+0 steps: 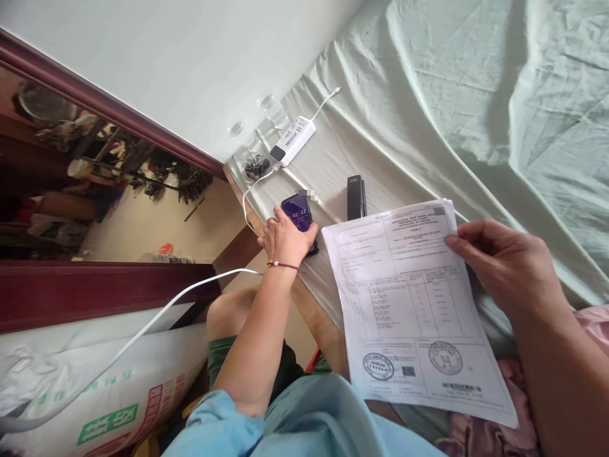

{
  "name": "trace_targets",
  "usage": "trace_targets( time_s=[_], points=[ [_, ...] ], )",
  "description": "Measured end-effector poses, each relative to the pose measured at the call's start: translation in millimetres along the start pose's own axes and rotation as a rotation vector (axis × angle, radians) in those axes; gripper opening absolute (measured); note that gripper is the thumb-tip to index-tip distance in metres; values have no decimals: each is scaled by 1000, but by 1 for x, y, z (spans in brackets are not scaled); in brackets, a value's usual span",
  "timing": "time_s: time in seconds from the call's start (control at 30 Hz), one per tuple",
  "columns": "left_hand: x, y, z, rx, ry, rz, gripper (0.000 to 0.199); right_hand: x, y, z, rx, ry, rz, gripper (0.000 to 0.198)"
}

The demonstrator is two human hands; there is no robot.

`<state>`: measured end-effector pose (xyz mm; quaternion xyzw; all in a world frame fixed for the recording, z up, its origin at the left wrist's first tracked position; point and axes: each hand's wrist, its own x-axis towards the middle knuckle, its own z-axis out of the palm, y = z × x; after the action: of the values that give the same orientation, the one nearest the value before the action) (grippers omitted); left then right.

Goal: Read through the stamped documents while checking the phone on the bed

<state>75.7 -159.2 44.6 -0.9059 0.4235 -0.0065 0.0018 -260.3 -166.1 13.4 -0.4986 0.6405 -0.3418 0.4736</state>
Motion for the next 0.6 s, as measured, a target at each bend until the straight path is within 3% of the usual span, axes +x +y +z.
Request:
trace_targets(
  time_s=[0.2, 0.33, 0.43, 0.53, 0.6],
  points=[
    [-27, -14, -4, -89, 42, 109, 95, 4, 5, -2, 99, -74, -25, 30],
    [-80, -39, -1, -398, 174, 270, 62, 5, 4, -1, 151, -129, -48, 26],
    [-117, -53, 5, -686, -27, 281, 43, 4, 0, 0, 253, -173, -8, 27],
    [-138, -56, 10, -951, -306, 164, 50, 2, -4, 1, 358, -203, 28, 29],
    [-144, -55, 13, -1099, -423, 84, 57, 2, -6, 2, 396, -212, 43, 28]
  ],
)
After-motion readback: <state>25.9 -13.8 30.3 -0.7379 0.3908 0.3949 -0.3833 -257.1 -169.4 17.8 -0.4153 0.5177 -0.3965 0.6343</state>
